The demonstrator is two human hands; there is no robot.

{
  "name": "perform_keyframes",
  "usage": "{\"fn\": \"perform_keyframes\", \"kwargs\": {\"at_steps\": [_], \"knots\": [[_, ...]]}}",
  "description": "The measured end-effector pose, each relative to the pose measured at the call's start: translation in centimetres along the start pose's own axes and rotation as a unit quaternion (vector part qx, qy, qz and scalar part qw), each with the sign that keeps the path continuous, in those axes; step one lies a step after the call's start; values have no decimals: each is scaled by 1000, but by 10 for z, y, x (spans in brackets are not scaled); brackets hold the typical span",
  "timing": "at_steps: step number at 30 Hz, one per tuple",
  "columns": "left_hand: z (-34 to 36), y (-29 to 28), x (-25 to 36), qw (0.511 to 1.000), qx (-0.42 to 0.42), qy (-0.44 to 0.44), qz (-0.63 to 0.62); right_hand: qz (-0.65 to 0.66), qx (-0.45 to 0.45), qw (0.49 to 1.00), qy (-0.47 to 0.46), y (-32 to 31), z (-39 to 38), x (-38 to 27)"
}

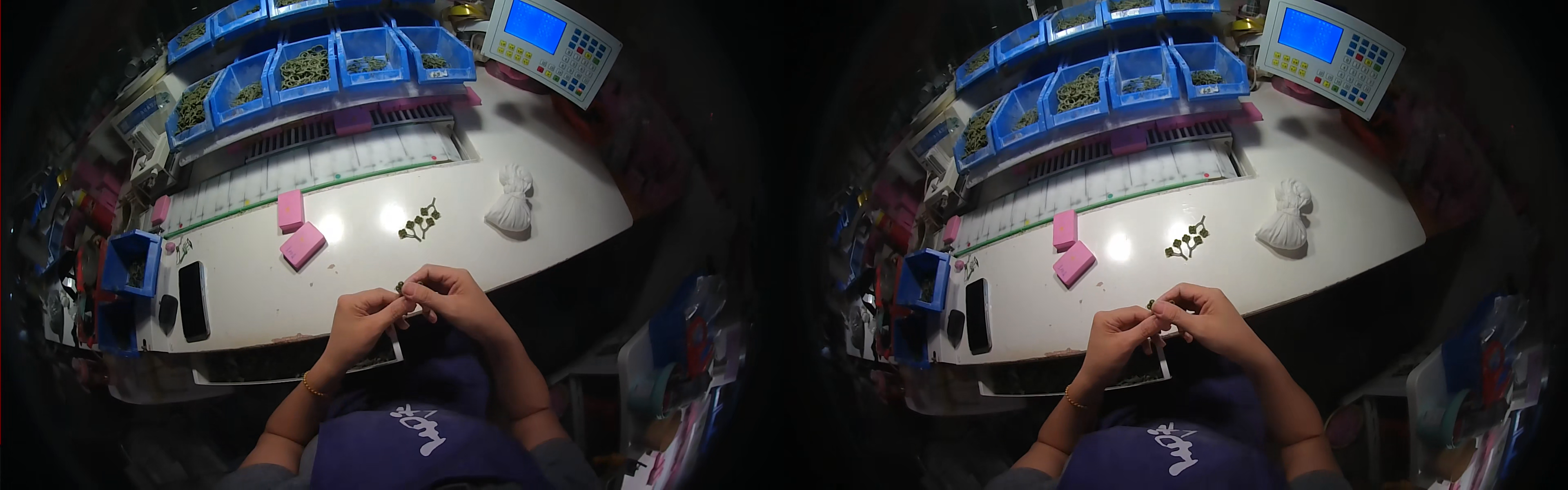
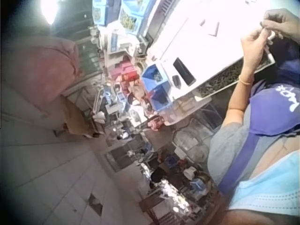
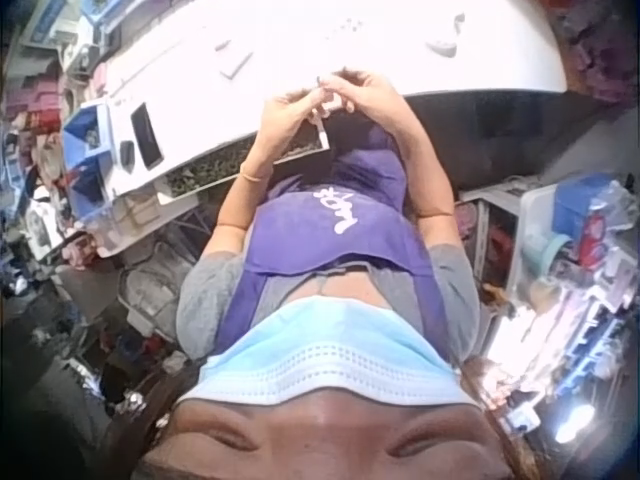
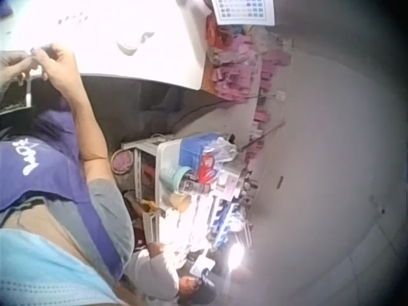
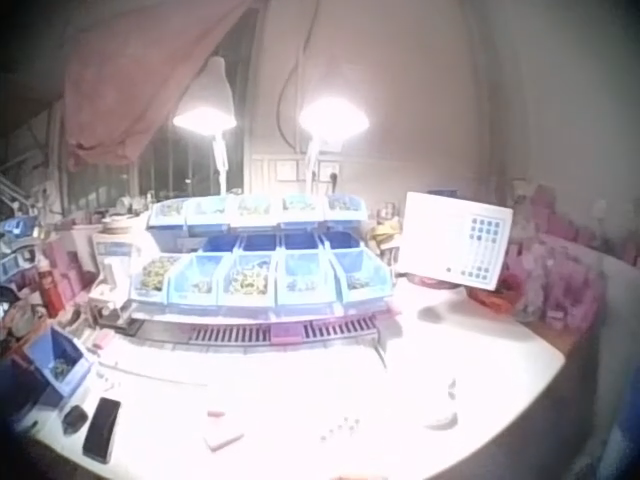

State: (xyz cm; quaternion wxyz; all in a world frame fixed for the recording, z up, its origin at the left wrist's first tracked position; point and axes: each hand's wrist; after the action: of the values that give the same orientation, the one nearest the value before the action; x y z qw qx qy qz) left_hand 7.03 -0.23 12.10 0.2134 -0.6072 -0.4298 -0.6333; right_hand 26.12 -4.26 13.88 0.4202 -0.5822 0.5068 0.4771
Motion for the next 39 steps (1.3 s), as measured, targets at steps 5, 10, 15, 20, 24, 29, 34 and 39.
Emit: {"fn": "perform_keyframes", "kwargs": {"at_steps": [5, 10, 15, 20, 24, 29, 34, 39], "knots": [[-9, -11, 3, 984, -31, -132, -114, 70, 77, 995, -10, 12, 0, 6], [-15, -10, -5, 968, -37, -146, -200, 88, 90, 992, -9, 21, -2, 9], [-15, -8, -7, 967, -33, -136, -211, 113, 89, 990, -10, 23, -4, 11], [-15, -10, -12, 969, -14, -135, -208, 99, 85, 991, -22, 26, -5, 14], [-15, -6, -8, 971, -8, -125, -203, 98, 84, 991, -30, 26, -5, 15], [-15, -3, -9, 979, 16, -101, -176, 108, 93, 989, -35, 27, -5, 19], [-13, 3, -18, 992, 32, -43, -114, 74, 120, 989, -46, 31, -8, 24], [-17, -1, -29, 982, 42, -40, -178, 20, 136, 986, -93, 40, -3, 33]]}}
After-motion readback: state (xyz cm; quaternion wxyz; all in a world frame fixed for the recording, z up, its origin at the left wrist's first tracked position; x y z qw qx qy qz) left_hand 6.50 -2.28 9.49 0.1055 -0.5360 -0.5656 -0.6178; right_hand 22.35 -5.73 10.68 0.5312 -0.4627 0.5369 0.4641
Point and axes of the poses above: each hand's wrist, its own z-axis towards the middle knuckle, its own y-axis out of the palm, x = y × z, and after that the axes turned 8 degrees about -z, right-handed
